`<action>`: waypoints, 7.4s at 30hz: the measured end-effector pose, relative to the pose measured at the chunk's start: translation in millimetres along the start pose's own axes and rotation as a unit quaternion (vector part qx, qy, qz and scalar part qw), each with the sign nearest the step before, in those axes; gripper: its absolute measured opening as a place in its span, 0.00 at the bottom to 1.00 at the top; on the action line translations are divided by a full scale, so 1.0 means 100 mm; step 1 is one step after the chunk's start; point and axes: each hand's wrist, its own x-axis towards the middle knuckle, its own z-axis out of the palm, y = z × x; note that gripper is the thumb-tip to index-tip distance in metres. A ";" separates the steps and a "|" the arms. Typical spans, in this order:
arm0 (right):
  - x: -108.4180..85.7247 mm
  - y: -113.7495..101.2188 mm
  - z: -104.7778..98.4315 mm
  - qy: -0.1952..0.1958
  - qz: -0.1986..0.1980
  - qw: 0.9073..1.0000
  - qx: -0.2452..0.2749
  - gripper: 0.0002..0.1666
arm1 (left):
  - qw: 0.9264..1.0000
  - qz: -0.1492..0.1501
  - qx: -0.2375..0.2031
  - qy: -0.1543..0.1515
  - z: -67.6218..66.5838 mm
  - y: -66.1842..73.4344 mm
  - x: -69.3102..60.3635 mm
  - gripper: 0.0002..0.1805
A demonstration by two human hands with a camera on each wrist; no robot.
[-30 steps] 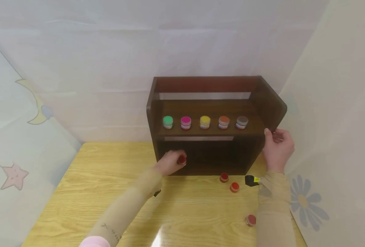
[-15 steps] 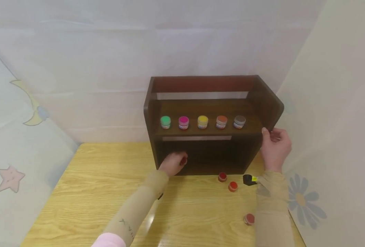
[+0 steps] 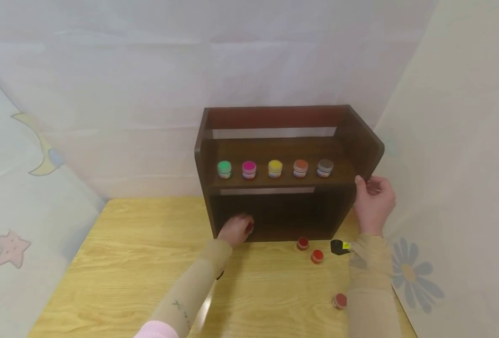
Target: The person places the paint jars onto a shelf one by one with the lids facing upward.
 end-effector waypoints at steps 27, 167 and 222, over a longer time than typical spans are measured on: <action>0.00 0.00 0.01 0.006 0.004 1.000 0.015 0.09 | 0.997 -0.051 -0.048 -0.015 0.10 -0.02 -0.03 0.22; -1.06 1.05 0.44 -0.445 -0.064 0.864 -0.226 0.31 | 0.875 -0.178 -0.326 0.310 -1.75 -0.08 -0.25 0.19; -1.29 0.90 0.73 -0.398 -0.178 0.889 -0.140 0.11 | 0.877 -0.172 -0.323 0.310 -1.75 -0.07 -0.25 0.19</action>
